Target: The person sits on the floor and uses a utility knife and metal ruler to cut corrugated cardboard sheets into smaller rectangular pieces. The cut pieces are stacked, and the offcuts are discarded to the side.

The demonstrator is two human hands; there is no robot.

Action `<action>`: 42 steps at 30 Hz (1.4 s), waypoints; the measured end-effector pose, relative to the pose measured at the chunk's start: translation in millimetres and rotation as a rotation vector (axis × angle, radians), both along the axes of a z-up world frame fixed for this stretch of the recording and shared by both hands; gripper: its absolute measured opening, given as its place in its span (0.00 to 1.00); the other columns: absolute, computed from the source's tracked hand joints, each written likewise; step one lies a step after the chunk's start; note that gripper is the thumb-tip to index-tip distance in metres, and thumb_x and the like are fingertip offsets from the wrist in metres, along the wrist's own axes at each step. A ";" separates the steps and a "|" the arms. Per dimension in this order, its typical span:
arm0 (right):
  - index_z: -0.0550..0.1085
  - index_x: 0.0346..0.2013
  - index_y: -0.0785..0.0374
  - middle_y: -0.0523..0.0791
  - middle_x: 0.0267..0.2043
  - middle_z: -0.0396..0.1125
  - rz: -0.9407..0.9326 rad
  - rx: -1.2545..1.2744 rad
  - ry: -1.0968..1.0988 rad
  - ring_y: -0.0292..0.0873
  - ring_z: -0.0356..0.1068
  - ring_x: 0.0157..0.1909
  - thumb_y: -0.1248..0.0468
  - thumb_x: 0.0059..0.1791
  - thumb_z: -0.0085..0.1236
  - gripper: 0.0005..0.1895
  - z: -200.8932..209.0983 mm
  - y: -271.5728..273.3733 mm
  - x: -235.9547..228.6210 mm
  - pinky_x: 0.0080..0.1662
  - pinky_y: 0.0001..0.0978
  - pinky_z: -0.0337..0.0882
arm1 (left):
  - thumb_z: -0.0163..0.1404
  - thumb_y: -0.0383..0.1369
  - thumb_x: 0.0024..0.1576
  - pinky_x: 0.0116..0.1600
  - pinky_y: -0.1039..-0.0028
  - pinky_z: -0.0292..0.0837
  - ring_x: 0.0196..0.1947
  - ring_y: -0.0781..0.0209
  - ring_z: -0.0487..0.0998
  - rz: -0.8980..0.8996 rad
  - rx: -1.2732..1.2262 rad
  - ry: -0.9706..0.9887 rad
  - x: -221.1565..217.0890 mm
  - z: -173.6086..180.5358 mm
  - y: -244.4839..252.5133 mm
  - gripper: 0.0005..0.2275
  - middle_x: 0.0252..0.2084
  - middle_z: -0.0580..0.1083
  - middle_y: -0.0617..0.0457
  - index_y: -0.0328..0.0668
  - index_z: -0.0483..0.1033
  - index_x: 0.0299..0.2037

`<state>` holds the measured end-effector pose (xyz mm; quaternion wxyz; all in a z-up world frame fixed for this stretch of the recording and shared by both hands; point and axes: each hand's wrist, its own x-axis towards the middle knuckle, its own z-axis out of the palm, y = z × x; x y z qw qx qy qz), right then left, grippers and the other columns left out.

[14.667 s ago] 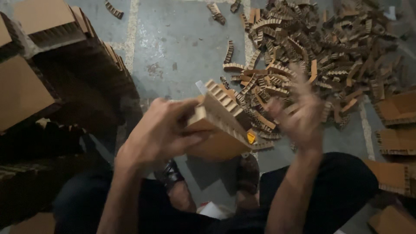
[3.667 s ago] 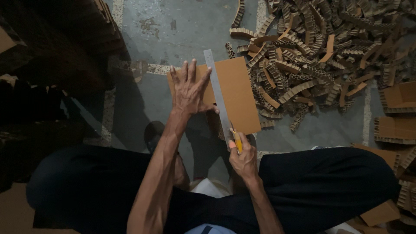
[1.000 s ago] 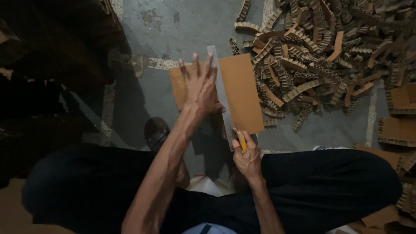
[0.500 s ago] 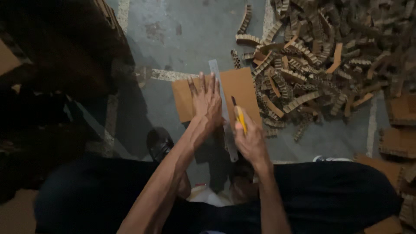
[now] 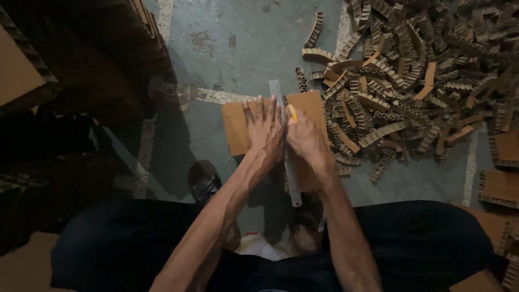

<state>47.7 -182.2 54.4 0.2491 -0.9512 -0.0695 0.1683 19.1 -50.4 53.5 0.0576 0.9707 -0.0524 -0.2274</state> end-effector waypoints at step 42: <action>0.69 0.41 0.67 0.61 0.29 0.70 -0.312 0.090 -0.066 0.68 0.72 0.34 0.47 0.53 0.49 0.23 27.5 -74.5 -223.6 0.35 0.55 0.69 | 0.66 0.62 0.33 0.69 0.28 0.19 0.77 0.30 0.32 -0.005 0.008 -0.040 -9.7 19.4 8.9 0.64 0.80 0.40 0.46 0.37 0.44 0.76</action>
